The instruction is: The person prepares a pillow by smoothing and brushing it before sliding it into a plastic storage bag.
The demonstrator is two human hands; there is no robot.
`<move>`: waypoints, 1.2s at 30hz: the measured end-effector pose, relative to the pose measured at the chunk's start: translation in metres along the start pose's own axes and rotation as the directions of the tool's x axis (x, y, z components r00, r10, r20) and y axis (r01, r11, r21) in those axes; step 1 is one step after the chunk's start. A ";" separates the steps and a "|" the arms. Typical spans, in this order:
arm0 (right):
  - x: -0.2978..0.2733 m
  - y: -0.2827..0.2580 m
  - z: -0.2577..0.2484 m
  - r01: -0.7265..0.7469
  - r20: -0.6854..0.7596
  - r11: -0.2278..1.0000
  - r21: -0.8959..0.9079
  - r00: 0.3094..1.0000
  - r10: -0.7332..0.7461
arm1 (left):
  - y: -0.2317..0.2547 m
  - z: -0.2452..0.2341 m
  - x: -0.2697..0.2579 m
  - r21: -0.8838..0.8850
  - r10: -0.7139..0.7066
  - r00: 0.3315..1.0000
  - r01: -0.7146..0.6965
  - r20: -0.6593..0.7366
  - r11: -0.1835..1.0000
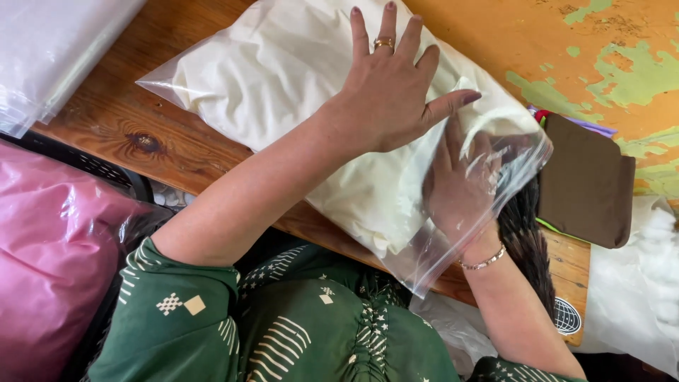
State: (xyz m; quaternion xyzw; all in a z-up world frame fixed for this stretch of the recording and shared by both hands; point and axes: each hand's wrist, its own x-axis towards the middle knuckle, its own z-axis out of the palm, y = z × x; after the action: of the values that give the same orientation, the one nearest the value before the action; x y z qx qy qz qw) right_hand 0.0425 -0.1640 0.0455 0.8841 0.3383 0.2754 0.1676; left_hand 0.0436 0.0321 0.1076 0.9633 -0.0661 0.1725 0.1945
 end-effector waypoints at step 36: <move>0.059 0.002 0.043 -0.114 0.333 0.839 0.532 0.939 -0.083 | 0.001 0.044 -0.007 -0.074 0.127 0.952 -0.110 0.280 0.991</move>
State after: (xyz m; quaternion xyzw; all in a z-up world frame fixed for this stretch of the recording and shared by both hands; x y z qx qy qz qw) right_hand 0.1061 -0.1301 0.0342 0.9320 0.3606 0.0111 -0.0359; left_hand 0.0503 0.0141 0.0674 0.9664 -0.1560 0.0420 0.2000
